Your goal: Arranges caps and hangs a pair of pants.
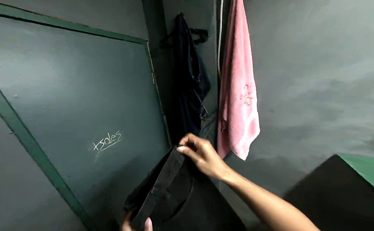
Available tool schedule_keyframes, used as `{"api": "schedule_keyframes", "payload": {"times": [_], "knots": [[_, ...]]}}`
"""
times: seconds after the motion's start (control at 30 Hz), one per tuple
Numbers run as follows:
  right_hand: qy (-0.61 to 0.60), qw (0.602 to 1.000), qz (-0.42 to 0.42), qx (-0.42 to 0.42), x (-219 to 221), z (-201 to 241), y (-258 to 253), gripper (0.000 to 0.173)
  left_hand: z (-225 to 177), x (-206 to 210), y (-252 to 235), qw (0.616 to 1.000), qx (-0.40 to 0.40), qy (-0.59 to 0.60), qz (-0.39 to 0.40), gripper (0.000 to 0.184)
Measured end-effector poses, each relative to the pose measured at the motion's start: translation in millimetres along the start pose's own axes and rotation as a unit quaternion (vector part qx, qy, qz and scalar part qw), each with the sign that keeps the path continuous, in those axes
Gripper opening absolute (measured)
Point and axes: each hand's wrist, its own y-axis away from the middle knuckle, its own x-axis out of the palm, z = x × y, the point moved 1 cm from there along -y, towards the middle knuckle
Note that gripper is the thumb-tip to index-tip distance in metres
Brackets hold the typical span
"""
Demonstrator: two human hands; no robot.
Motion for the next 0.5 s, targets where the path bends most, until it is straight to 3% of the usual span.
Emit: {"api": "schedule_keyframes", "payload": {"times": [0.1,0.17,0.27,0.37,0.5], "knots": [[0.011,1.000,-0.007,-0.003,-13,-3,-69,0.014,28,27,-56,0.999,0.007,-0.036,0.019,0.104],[0.024,0.999,-0.007,-0.023,-25,-8,-118,0.013,50,50,-85,0.997,-0.040,-0.042,0.050,0.110],[0.052,0.997,-0.007,-0.048,-45,-30,-197,0.017,76,88,-138,0.994,-0.085,-0.037,0.058,0.089],[0.105,0.994,-0.012,-0.021,-70,-62,-269,0.019,81,129,-211,0.998,-0.013,-0.044,0.033,0.066],[0.180,0.981,-0.061,0.039,-120,-115,-357,0.026,83,185,-319,0.991,0.087,-0.089,0.049,0.051]]}}
